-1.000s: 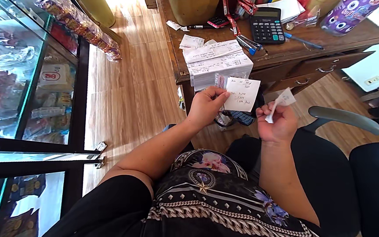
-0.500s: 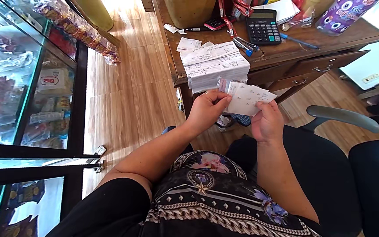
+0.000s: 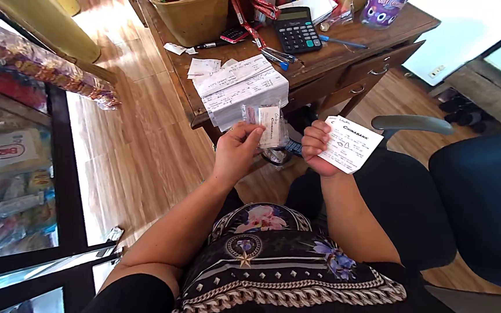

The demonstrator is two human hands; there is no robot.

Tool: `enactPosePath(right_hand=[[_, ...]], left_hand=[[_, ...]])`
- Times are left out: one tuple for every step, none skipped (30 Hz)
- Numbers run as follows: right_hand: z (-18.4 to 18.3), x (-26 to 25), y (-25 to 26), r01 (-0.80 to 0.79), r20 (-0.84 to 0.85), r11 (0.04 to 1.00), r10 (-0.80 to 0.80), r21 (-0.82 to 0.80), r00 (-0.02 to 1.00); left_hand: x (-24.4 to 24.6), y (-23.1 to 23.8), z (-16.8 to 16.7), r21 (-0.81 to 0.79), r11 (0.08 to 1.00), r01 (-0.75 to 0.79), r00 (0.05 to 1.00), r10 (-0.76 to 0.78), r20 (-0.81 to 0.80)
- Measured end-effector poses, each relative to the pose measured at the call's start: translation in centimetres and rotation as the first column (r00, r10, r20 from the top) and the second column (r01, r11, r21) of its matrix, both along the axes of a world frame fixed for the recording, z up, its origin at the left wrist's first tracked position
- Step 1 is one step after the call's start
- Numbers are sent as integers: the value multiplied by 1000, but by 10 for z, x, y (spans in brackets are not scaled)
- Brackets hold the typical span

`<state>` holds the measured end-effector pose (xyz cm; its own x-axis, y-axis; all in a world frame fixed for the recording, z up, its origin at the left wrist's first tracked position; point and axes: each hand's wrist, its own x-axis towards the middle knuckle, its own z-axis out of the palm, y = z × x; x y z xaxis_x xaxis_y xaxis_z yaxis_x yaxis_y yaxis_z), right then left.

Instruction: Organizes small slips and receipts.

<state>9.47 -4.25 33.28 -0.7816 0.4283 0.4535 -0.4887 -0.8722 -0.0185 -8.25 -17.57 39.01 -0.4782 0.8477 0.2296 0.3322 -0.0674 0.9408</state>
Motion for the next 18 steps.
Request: enactPosePath(right_hand=[[0, 0, 0, 1, -4, 1000, -1, -1, 1000], [0, 0, -1, 0, -5, 1000, 0, -2, 1000], [0, 1, -1, -1, -4, 1000, 1, -3, 1000], [0, 1, -1, -1, -4, 1000, 1, -3, 1000], [-1, 1, -1, -2, -5, 1000, 2, -2, 1000], [-1, 1, -1, 0, -7, 1000, 0, 2, 1000], [-1, 1, -1, 4, -6, 1000, -4, 3, 1000], [-1, 1, -1, 10, -5, 1000, -10, 4, 1000], [-2, 1, -1, 16, -4, 1000, -16, 8, 1000], [-3, 2, -1, 22, -6, 1000, -22, 13, 1000], [-3, 2, 0, 27, -8, 999, -27, 17, 1000], [-4, 2, 0, 32, -11, 999, -32, 19, 999], [-4, 2, 0, 33, -13, 999, -33, 22, 999], [-4, 2, 0, 32, -15, 999, -32, 22, 999], [-4, 2, 0, 28, -20, 999, -27, 25, 999], [-4, 3, 0, 25, -23, 999, -24, 27, 999], [-4, 3, 0, 22, -23, 999, -21, 25, 1000], [-2, 3, -1, 18, -22, 1000, -18, 19, 1000]], left_hand=[[0, 0, 0, 3, 1000, 0, 1000, 0, -2], [0, 0, 0, 1, 1000, -1, 1000, 1, -3], [0, 0, 0, 1, 1000, -2, 1000, 2, -2], [0, 0, 0, 3, 1000, -2, 1000, 2, 2], [1, 0, -1, 5, 1000, -3, 1000, 3, 8], [1, 0, -1, 7, 1000, -3, 1000, 3, 13], [2, -1, -1, 4, 1000, -3, 1000, 3, 14], [2, -1, -1, 0, 1000, -2, 1000, 2, 15], [3, -1, -1, 0, 1000, 1, 1000, -1, 18], [3, -1, -2, 2, 1000, 4, 1000, -4, 19], [3, -1, -2, 4, 1000, 9, 1000, -9, 20], [4, -1, -2, 8, 1000, 14, 1000, -14, 23], [4, -1, -1, 12, 1000, 18, 1000, -18, 25], [5, -1, -1, 12, 1000, 19, 1000, -19, 23], [5, -1, -1, 12, 1000, 17, 1000, -17, 20], [6, -1, 0, 11, 1000, 15, 1000, -15, 15], [6, -2, 1, 6, 1000, 11, 1000, -11, 8], [6, -2, 2, -3, 1000, 9, 1000, -9, -2]])
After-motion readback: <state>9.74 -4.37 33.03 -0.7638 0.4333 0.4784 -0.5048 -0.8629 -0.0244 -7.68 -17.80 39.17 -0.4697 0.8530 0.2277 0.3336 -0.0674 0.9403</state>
